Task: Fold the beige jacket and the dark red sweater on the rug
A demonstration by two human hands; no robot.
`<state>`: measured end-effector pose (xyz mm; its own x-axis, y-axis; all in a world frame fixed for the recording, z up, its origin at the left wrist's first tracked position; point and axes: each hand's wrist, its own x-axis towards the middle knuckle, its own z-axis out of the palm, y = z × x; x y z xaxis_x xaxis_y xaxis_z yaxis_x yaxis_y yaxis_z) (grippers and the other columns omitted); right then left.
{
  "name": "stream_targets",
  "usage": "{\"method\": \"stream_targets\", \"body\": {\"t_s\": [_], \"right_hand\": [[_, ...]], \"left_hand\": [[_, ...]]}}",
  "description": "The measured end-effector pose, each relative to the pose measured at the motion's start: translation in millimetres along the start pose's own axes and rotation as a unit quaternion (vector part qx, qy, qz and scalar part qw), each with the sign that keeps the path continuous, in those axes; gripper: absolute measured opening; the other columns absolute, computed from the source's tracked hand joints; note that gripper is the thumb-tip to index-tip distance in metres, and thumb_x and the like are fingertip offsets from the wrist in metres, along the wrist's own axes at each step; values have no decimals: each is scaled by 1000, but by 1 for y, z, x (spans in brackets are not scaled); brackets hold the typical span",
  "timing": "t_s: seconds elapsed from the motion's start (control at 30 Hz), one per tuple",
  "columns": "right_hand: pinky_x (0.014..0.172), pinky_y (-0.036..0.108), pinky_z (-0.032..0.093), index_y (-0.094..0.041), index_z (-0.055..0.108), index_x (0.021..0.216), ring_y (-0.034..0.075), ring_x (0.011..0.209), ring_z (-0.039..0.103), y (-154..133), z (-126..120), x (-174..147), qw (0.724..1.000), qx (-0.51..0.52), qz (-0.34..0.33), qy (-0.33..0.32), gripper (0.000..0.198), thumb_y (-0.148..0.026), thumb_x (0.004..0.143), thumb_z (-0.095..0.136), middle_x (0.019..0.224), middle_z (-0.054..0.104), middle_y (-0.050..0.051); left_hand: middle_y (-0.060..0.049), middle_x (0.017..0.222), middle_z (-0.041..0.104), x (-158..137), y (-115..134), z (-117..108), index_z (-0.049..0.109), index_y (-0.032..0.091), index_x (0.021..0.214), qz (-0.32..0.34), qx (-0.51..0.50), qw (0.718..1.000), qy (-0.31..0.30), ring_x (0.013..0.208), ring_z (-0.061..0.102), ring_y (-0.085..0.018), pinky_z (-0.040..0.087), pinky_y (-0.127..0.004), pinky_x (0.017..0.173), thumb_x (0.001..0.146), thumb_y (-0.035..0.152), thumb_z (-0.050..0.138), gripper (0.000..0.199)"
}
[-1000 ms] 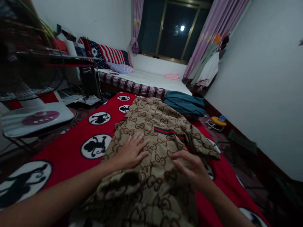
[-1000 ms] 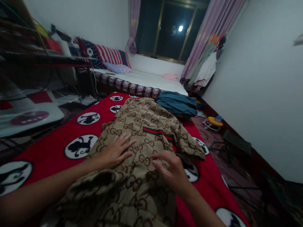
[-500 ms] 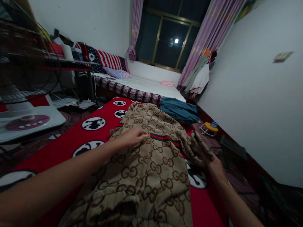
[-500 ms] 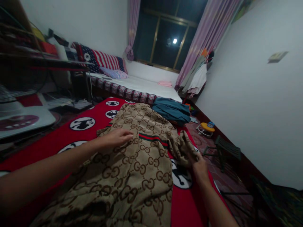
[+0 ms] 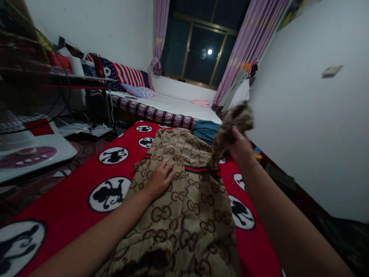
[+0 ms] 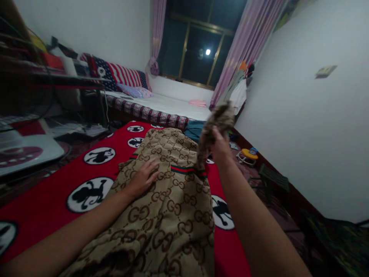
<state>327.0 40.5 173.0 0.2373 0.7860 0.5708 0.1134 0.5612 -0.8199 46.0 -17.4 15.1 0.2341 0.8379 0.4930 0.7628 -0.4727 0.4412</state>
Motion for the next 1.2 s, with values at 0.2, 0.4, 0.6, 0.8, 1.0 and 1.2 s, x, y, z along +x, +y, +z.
{"method": "stream_targets", "body": {"t_s": [0.2, 0.4, 0.6, 0.8, 1.0, 1.2], "right_hand": [[92, 39, 50, -21, 71, 102, 22, 106, 63, -22, 54, -93, 943, -153, 22, -294, 31, -41, 79, 66, 113, 70, 7], [107, 50, 36, -18, 65, 115, 30, 128, 47, 21, -46, -175, 915, -380, 2, -135, 41, -38, 79, 60, 134, 55, 15], [86, 44, 52, -18, 49, 130, 26, 93, 66, 15, -97, -231, 902, -362, 213, -104, 62, -50, 78, 59, 114, 63, 13], [85, 41, 54, -18, 34, 142, 26, 101, 66, 5, -95, -260, 907, -203, 338, -147, 80, -50, 76, 65, 115, 65, 13], [106, 49, 40, -20, 48, 136, 31, 124, 53, -8, -80, -248, 939, -171, 280, -106, 76, -39, 67, 73, 133, 57, 14], [96, 40, 49, -24, 47, 137, 25, 113, 59, -49, -33, -227, 953, -114, 236, -148, 65, -35, 77, 68, 130, 58, 9]], "left_hand": [[-8, 99, 68, 0, -10, -10, 68, 19, 94, 0, -73, 995, 71, 99, 61, -21, 47, -34, 94, 95, 31, 41, 29], [-8, 100, 68, 4, -9, -4, 67, 18, 102, -13, -61, 994, 87, 97, 62, -23, 48, -35, 90, 88, 23, 50, 23], [-2, 87, 72, 7, -6, -8, 49, 24, 137, -145, -117, 978, 92, 80, 68, -20, 52, -31, 82, 83, 30, 59, 55], [-11, 126, 62, 29, -5, -5, 50, 20, 136, -261, -324, 908, 57, 80, 69, -17, 57, -28, 68, 84, 32, 61, 55], [-11, 123, 64, 78, 8, -29, 67, 13, 108, -254, -468, 842, 90, 98, 64, -18, 57, -21, 64, 80, 23, 62, 30], [-8, 109, 69, 127, 3, -78, 69, 13, 98, -195, -450, 858, 150, 92, 65, -17, 56, -21, 64, 79, 23, 62, 22]]}}
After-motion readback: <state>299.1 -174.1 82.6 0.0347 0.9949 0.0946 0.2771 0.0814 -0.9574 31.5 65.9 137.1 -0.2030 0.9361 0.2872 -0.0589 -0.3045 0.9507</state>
